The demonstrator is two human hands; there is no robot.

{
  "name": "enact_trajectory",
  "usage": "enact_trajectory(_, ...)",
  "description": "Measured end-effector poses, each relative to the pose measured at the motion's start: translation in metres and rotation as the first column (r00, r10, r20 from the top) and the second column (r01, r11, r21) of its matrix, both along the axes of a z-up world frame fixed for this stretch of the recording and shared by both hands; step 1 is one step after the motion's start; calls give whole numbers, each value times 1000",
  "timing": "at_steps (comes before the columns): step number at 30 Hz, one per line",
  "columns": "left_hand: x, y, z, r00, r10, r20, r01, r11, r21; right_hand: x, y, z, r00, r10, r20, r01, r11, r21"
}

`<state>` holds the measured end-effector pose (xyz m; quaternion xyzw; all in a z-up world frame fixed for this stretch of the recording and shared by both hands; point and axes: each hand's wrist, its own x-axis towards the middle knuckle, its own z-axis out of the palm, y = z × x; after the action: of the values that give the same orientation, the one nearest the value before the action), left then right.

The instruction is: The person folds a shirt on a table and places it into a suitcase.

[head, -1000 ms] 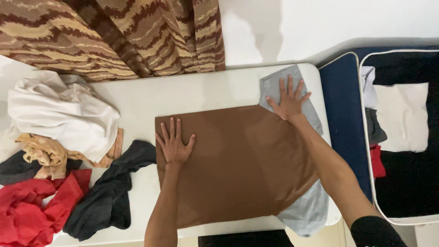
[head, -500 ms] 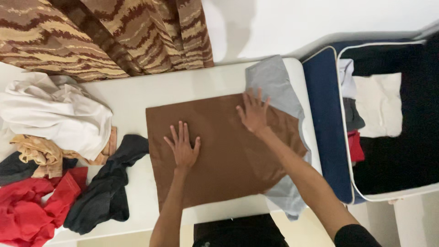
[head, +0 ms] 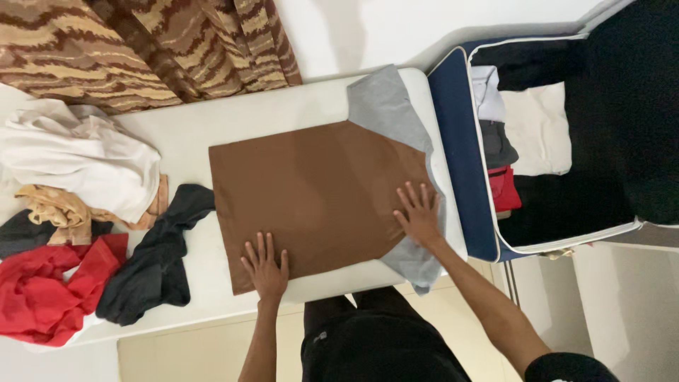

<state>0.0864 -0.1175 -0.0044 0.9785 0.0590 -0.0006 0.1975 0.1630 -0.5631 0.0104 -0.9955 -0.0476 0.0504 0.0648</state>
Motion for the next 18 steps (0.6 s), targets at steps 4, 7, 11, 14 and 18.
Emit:
enact_trajectory(4,-32,28,9,983,161,-83,-154,985,83,-32,-40,-3,958,-280,64,251,924,289)
enact_trajectory(7,-38,16,9,971,218,-93,-202,966,159,-48,-29,-9,949,-307,70,291,940,177)
enact_trajectory(11,-35,-27,9,997,79,-12,-77,993,88,-59,13,-8,977,-179,113,142,951,276)
enact_trajectory(14,-24,-72,17,997,-58,-47,57,998,-16,-53,54,-4,994,-110,14,98,934,343)
enact_trajectory(18,-21,-98,22,983,-150,-110,142,987,-74,-63,64,0,996,-60,-67,81,918,387)
